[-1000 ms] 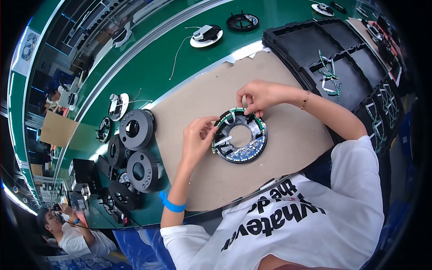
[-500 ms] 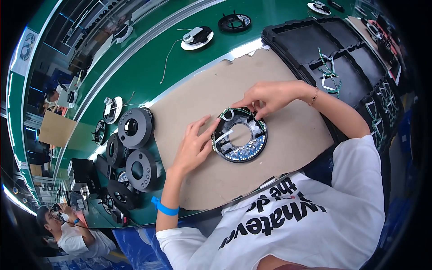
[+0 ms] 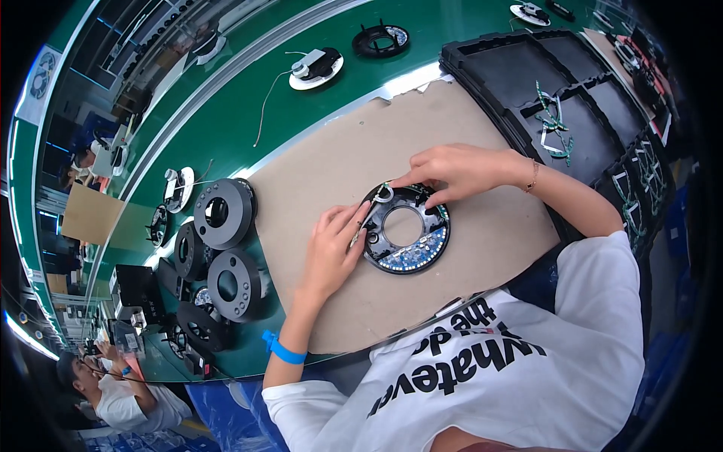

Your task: The person assembles circular LED lights by taking circular plastic housings and curved LED circuit strips, fitting and pressing the strips into the housings by hand, and placing the assembled units onto the conveyor line.

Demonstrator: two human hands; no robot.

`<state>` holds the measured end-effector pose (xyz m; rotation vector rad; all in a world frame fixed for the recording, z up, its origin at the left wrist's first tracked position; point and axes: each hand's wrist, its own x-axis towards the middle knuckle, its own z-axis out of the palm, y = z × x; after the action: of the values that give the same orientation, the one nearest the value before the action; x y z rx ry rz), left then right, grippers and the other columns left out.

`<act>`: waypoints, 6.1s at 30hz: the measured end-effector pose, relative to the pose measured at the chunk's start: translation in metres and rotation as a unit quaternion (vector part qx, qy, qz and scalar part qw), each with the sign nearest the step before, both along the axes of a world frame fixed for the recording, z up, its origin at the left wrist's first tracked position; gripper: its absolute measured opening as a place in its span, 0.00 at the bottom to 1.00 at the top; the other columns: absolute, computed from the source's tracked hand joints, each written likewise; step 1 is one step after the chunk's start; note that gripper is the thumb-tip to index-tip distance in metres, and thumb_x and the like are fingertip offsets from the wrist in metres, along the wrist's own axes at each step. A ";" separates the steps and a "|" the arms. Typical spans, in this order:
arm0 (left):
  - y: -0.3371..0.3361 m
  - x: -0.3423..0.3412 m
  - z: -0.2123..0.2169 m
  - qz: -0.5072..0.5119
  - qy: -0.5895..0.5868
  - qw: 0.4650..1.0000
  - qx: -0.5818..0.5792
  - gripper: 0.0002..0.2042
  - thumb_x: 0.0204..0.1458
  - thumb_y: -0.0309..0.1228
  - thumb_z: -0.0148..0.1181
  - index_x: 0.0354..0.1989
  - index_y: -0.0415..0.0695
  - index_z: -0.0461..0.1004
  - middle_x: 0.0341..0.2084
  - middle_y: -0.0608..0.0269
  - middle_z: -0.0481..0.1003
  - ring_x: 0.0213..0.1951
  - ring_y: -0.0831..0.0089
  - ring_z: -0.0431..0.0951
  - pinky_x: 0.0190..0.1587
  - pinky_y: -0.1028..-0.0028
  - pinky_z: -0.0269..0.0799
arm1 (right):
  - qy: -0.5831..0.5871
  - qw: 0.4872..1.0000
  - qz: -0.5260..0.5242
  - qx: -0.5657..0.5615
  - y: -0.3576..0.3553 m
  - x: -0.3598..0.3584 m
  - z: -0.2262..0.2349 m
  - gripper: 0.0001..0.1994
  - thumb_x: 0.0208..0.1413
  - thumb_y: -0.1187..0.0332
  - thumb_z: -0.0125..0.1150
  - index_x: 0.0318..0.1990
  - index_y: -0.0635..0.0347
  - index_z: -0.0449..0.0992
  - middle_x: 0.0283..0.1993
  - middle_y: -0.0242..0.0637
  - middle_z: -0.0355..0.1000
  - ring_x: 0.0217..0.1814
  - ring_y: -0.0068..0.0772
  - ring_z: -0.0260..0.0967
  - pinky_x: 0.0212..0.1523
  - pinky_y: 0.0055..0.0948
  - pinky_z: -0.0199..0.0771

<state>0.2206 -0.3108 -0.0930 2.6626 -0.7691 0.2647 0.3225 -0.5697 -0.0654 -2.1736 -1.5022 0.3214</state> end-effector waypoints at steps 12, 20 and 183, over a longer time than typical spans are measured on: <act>-0.005 -0.009 -0.010 0.007 -0.032 0.996 -0.087 0.25 0.43 0.25 0.59 0.54 0.39 0.66 0.54 0.55 0.66 0.51 0.54 0.67 0.51 0.62 0.65 | -0.043 0.999 -0.026 -0.004 -0.002 -0.010 -0.004 0.28 0.43 0.68 0.64 0.56 0.48 0.66 0.35 0.37 0.65 0.36 0.37 0.67 0.34 0.35 0.67; 0.016 0.000 0.003 -0.065 0.138 0.987 -0.056 0.34 0.46 0.58 0.49 0.58 0.49 0.64 0.63 0.59 0.53 0.54 0.51 0.53 0.58 0.58 0.53 | -0.071 0.997 -0.026 0.008 0.000 -0.012 -0.004 0.25 0.43 0.70 0.61 0.53 0.53 0.66 0.37 0.38 0.66 0.39 0.40 0.68 0.35 0.37 0.69; 0.021 -0.005 0.034 0.150 0.020 0.955 -0.253 0.05 0.42 0.24 0.60 0.29 0.37 0.75 0.20 0.59 0.74 0.21 0.75 0.73 0.26 0.76 0.69 | -0.017 0.966 0.150 0.208 0.098 -0.015 -0.025 0.12 0.41 0.72 0.65 0.36 0.55 0.74 0.29 0.25 0.72 0.46 0.32 0.59 0.52 0.33 0.52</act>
<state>0.2156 -0.2901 -0.0592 2.2692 -0.2300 0.4194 0.3078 -0.4715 -0.0902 -1.6354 -1.7386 0.0546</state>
